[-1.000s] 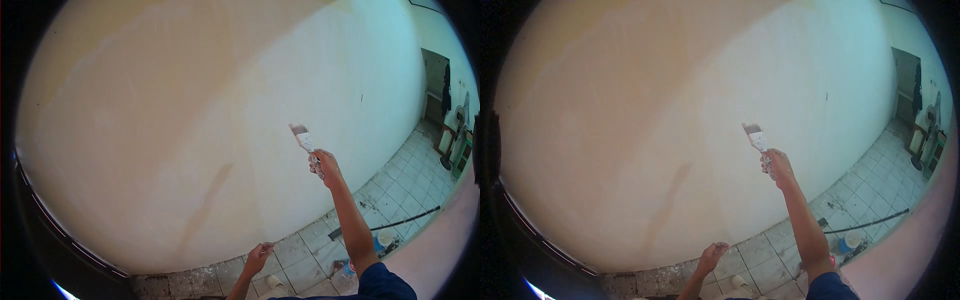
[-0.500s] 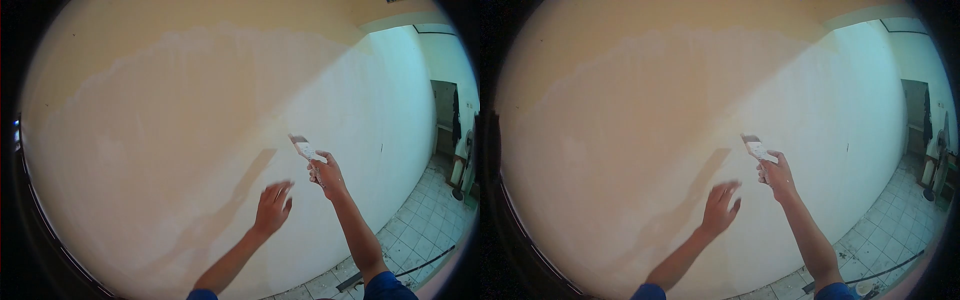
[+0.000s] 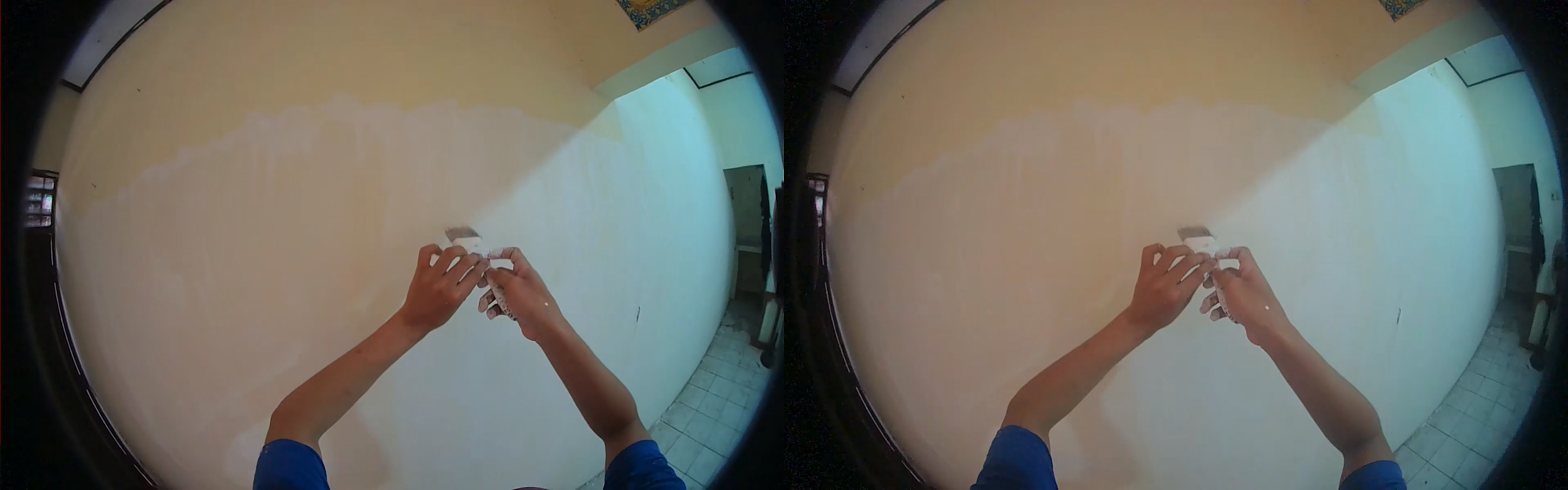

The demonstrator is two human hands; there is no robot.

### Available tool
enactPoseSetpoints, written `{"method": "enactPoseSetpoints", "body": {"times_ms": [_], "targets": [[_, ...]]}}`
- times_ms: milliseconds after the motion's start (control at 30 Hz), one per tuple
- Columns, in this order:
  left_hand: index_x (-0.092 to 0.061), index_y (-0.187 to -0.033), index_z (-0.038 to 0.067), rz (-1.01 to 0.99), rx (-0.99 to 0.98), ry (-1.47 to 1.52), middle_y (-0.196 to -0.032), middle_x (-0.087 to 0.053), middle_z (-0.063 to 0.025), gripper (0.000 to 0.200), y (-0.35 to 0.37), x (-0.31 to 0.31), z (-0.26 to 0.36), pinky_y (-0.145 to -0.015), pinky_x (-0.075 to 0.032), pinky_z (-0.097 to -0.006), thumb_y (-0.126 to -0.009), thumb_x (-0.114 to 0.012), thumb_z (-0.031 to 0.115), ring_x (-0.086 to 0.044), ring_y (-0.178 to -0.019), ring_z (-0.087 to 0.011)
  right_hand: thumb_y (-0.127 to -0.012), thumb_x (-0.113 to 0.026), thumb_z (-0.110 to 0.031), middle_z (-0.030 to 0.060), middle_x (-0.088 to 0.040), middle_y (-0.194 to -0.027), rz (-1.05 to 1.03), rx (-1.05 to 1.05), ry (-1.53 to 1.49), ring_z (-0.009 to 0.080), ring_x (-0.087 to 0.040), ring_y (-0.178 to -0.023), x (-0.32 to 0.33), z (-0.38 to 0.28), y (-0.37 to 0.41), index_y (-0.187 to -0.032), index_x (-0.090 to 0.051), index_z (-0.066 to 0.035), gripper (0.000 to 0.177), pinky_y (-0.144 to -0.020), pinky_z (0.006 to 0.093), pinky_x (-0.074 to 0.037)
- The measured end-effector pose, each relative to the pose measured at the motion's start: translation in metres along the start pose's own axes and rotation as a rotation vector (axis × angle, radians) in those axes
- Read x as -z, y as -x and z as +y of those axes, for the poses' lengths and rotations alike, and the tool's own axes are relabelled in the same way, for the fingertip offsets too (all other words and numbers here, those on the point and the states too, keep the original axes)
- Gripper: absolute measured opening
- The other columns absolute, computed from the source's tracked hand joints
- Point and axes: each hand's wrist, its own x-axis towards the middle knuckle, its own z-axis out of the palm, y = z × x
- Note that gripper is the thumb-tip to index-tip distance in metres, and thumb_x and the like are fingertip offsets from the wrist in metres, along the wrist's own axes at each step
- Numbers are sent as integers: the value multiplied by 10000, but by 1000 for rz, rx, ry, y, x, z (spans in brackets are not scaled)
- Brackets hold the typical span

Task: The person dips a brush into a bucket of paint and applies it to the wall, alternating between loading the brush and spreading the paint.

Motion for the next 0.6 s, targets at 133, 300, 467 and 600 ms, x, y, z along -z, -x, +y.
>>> {"method": "enactPoseSetpoints", "body": {"times_ms": [133,300,467,600], "targets": [[-674,-962,127,70,-69,-45,-969,-635,49,232,-29,-8,-32,-878,-363,-427,-734,-720,121,-551,-967,-136,-887,-476,-56,118,-557,-937,-112,117,-81,202,-608,-686,28,-18,-27,-1166,-430,-44,283,-568,314,-491],[-668,-919,126,62,-95,-56,-917,-642,51,236,-50,-10,-70,-914,-359,-443,-700,-753,102,-569,-926,-133,-765,-597,30,108,-519,-1096,82,938,748,259,-554,-992,25,-18,-94,-1154,-500,-66,412,-767,359,-501],[-676,-889,124,61,-108,-83,-885,-649,39,198,-64,-12,-96,-930,-361,-453,-708,-753,110,-572,-898,-126,-756,-669,-12,91,-547,-1042,-29,1179,986,277,-550,-986,7,-37,-129,-1148,-538,-84,418,-814,371,-485],[-676,-849,110,66,-87,-74,-875,-655,26,158,-74,-10,-110,-948,-367,-467,-711,-753,109,-580,-883,-130,-764,-676,-25,82,-598,-952,-36,1248,965,277,-579,-912,2,-50,-149,-1066,-597,-70,316,-774,359,-496]]}}
